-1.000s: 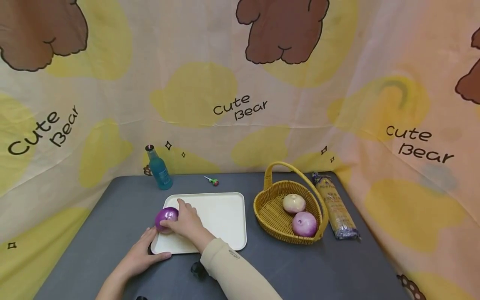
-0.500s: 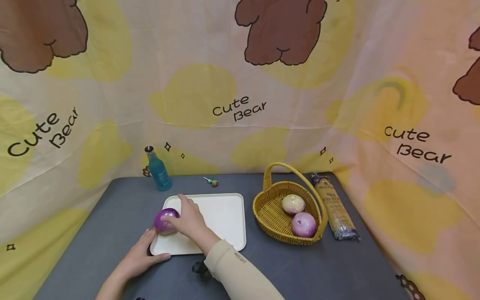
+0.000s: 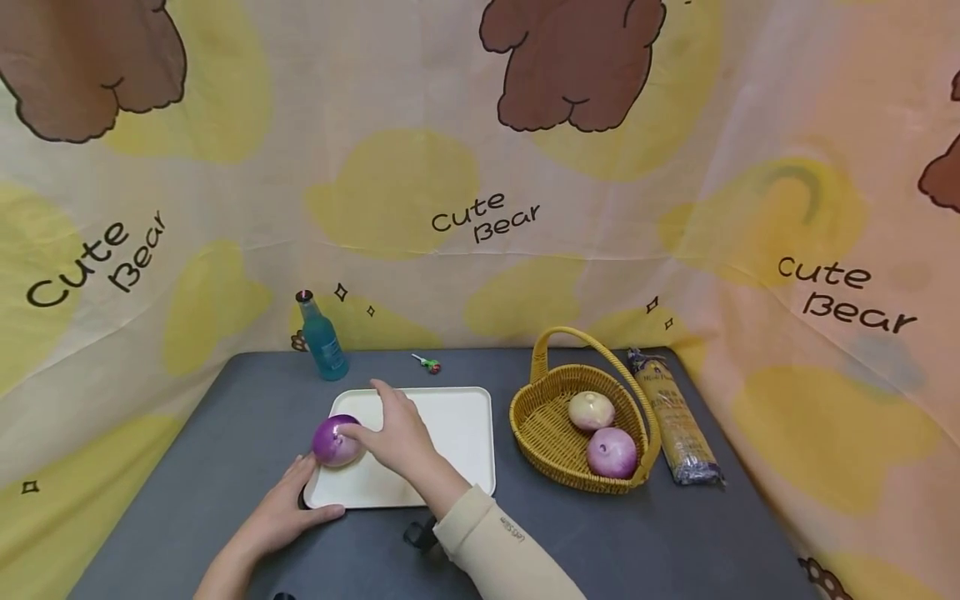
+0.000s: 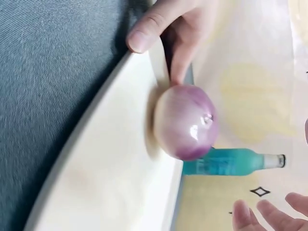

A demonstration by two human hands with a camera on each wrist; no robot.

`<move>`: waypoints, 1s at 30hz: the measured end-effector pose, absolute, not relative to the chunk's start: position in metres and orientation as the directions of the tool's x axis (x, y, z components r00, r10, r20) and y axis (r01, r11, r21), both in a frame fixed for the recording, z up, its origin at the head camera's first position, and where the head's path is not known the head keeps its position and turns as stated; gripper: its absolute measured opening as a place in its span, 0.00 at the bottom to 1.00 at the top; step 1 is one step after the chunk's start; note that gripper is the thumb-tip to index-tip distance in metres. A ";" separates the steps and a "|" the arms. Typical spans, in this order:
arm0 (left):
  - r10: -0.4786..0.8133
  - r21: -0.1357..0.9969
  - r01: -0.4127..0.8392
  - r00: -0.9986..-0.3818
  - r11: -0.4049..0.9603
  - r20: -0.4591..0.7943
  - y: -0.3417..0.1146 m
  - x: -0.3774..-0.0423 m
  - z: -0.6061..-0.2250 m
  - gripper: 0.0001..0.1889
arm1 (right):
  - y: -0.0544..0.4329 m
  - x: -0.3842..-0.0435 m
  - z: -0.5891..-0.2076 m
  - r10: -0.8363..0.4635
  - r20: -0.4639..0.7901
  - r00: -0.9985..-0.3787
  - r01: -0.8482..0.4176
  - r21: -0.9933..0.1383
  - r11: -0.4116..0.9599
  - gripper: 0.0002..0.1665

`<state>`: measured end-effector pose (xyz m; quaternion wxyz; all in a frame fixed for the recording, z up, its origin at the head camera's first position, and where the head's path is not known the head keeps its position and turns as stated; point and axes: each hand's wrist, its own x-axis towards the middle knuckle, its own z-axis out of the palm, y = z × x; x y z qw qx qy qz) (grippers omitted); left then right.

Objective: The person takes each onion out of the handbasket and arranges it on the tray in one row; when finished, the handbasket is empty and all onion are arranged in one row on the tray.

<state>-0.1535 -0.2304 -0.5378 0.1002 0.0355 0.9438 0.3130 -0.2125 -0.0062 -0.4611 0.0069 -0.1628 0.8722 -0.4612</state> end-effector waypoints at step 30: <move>0.131 0.597 0.018 -0.980 0.802 -0.147 -0.231 -0.155 -0.539 0.62 | 0.058 -0.184 -0.430 -0.229 0.318 -0.920 -0.388 -0.818 0.424 0.45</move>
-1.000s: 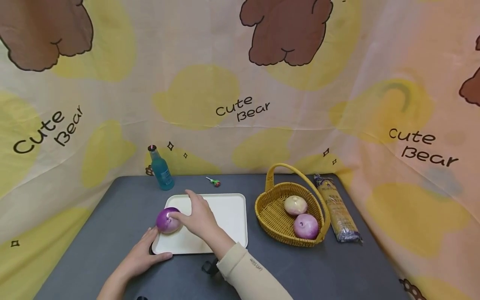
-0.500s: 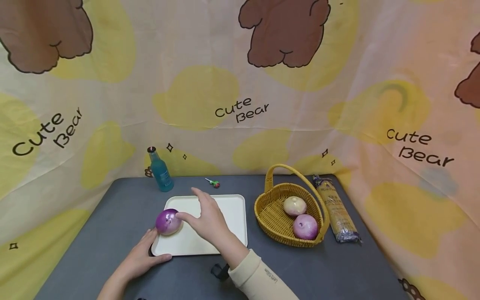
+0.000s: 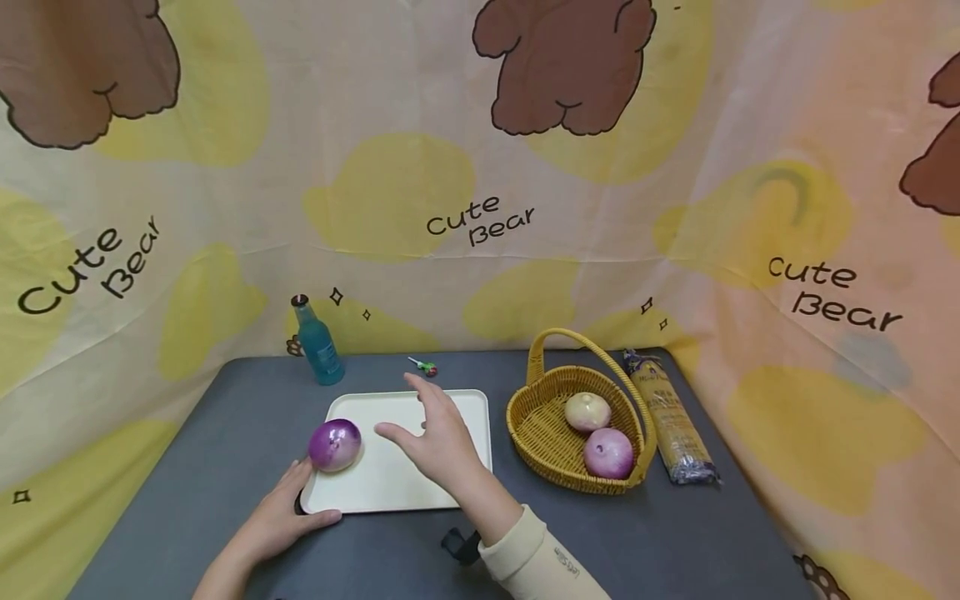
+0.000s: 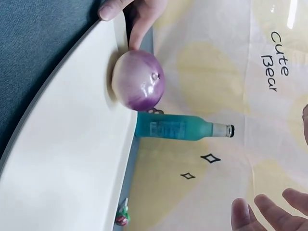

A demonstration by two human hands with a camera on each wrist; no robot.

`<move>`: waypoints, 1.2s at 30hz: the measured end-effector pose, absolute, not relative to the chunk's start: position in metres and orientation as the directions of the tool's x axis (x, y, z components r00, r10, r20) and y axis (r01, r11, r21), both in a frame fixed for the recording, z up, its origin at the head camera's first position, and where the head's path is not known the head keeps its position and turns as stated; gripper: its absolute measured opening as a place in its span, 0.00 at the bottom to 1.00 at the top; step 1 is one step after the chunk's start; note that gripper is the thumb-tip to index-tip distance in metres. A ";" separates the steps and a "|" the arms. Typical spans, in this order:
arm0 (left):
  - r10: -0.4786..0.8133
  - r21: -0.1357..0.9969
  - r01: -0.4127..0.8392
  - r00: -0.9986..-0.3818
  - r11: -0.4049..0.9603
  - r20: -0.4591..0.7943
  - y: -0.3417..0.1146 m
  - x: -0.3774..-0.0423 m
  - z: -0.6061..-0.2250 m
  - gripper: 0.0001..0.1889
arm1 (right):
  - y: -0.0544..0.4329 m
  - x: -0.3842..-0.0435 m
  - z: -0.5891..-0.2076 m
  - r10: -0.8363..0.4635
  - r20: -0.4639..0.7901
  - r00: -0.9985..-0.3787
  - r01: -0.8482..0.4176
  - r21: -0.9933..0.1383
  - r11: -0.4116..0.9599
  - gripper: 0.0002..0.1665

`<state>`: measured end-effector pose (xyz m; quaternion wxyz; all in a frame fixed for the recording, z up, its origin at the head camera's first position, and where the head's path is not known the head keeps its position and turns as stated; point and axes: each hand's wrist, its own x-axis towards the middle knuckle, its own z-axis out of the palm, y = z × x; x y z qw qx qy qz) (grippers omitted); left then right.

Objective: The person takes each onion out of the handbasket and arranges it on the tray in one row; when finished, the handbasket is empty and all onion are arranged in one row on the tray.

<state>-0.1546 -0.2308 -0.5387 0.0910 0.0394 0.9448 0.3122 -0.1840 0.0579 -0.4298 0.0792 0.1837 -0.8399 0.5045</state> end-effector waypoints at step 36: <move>0.128 0.607 -0.003 -0.977 0.795 -0.172 -0.231 -0.156 -0.540 0.63 | 0.121 -0.176 -0.448 -0.039 0.282 -0.959 -0.273 -0.874 0.401 0.42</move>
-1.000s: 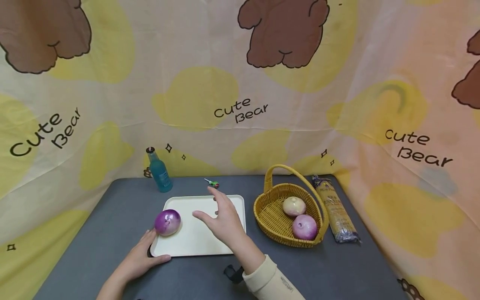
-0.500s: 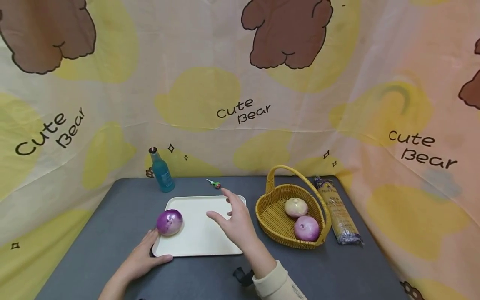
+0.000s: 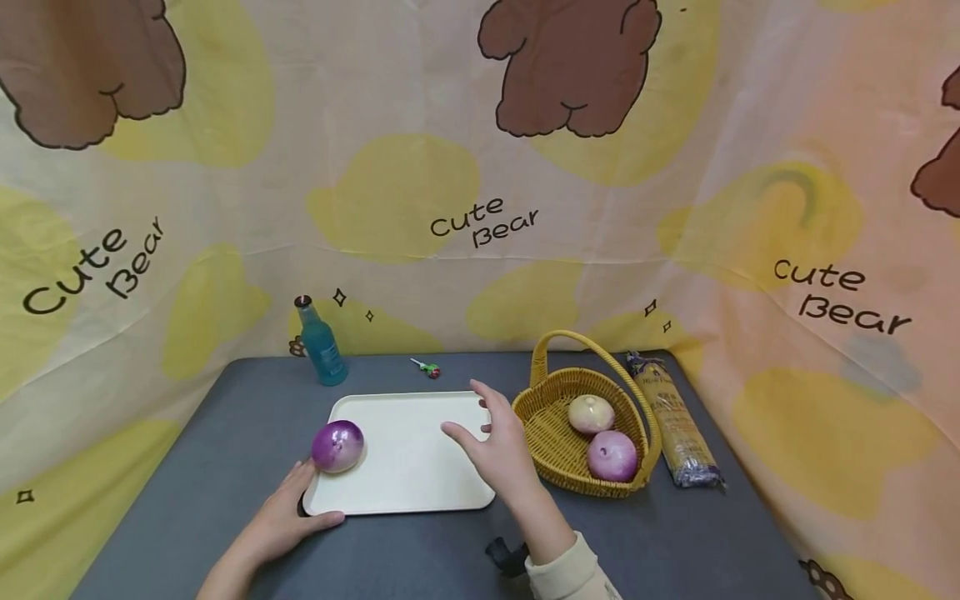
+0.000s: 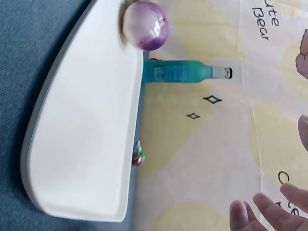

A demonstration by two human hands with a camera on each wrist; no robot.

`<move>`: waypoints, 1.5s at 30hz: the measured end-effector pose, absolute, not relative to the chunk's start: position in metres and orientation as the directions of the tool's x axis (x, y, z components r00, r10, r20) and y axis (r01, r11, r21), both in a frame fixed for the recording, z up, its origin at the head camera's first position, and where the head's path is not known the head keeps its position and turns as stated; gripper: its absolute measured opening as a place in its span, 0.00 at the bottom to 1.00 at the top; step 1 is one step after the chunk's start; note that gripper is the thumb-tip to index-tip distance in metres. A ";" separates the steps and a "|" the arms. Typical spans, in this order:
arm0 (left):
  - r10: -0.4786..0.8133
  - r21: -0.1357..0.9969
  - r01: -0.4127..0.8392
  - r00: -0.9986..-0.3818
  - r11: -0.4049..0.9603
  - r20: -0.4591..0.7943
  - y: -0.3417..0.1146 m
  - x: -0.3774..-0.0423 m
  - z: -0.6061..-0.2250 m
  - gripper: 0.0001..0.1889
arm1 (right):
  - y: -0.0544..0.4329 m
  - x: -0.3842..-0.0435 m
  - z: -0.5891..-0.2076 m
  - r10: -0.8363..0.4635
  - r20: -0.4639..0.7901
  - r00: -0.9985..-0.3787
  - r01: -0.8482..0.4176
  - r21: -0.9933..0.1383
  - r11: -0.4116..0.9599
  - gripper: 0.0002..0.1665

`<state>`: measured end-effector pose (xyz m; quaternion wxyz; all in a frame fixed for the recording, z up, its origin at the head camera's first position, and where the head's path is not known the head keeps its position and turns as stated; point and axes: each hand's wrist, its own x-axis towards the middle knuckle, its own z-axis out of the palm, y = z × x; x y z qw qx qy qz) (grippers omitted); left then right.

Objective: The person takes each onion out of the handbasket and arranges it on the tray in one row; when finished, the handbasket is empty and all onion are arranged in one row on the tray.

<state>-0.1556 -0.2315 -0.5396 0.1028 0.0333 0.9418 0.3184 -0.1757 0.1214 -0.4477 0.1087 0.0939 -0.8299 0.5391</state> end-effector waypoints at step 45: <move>0.134 0.597 0.018 -0.980 0.802 -0.150 -0.232 -0.154 -0.542 0.63 | 0.235 -0.170 -0.468 0.200 0.159 -0.967 -0.023 -0.832 0.554 0.41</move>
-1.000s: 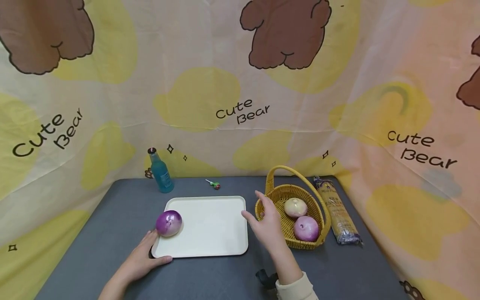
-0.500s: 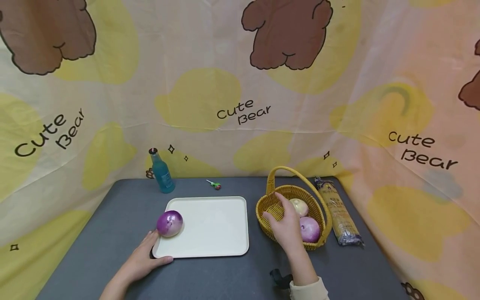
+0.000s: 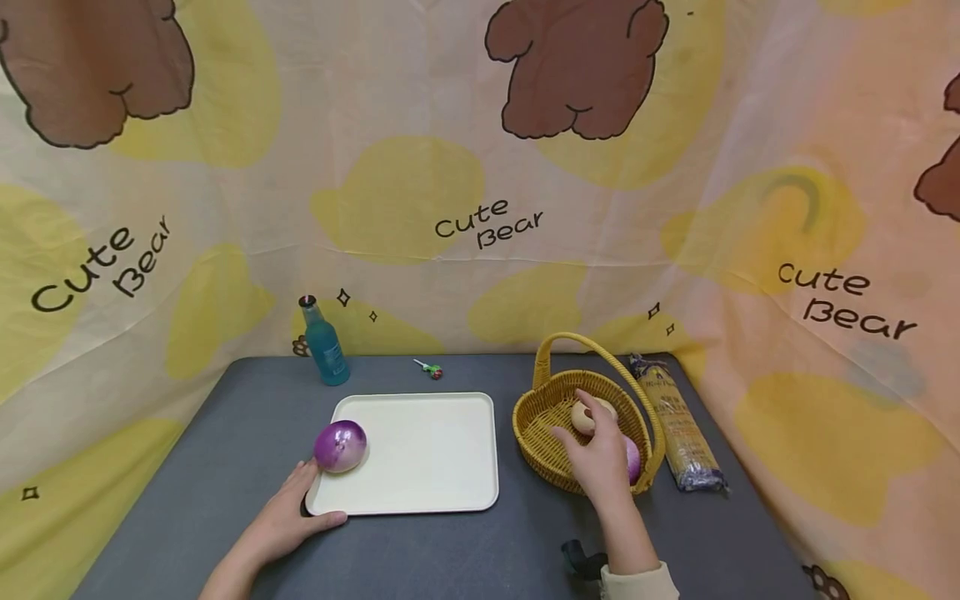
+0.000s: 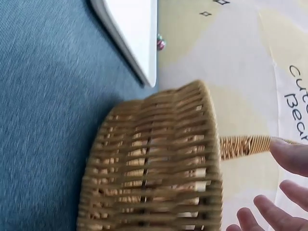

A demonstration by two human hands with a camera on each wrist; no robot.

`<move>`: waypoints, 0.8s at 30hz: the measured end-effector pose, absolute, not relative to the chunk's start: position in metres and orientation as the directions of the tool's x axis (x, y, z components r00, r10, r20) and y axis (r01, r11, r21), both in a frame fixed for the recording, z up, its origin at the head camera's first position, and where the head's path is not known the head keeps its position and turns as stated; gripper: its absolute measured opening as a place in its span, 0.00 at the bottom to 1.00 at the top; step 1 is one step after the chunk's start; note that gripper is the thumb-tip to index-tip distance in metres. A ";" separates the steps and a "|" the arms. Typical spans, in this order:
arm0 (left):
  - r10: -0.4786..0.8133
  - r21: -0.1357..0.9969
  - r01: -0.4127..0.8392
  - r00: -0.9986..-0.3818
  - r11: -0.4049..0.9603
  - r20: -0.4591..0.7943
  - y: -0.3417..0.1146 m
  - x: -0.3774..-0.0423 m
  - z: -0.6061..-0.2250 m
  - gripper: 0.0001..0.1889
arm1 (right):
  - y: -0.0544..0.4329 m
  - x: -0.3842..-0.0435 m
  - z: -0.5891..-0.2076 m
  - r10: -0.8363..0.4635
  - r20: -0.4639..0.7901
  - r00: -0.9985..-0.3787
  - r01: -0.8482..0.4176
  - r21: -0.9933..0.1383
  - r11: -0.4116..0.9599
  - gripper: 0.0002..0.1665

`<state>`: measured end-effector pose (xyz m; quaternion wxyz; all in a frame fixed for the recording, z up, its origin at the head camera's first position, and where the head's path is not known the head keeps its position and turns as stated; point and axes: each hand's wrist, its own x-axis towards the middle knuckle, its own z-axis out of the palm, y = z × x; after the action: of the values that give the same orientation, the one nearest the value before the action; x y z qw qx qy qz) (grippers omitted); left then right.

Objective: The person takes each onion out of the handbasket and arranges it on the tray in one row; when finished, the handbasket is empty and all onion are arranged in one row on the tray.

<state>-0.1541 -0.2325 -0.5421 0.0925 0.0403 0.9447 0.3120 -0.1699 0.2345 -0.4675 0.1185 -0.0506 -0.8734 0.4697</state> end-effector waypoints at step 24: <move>0.131 0.607 0.015 -0.980 0.795 -0.147 -0.232 -0.154 -0.542 0.63 | 0.256 -0.177 -0.479 0.304 0.143 -0.942 0.113 -0.717 0.688 0.42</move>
<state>-0.1537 -0.2320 -0.5416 0.0910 0.0388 0.9429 0.3181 -0.1772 0.2556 -0.4792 0.1262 -0.1147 -0.9099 0.3782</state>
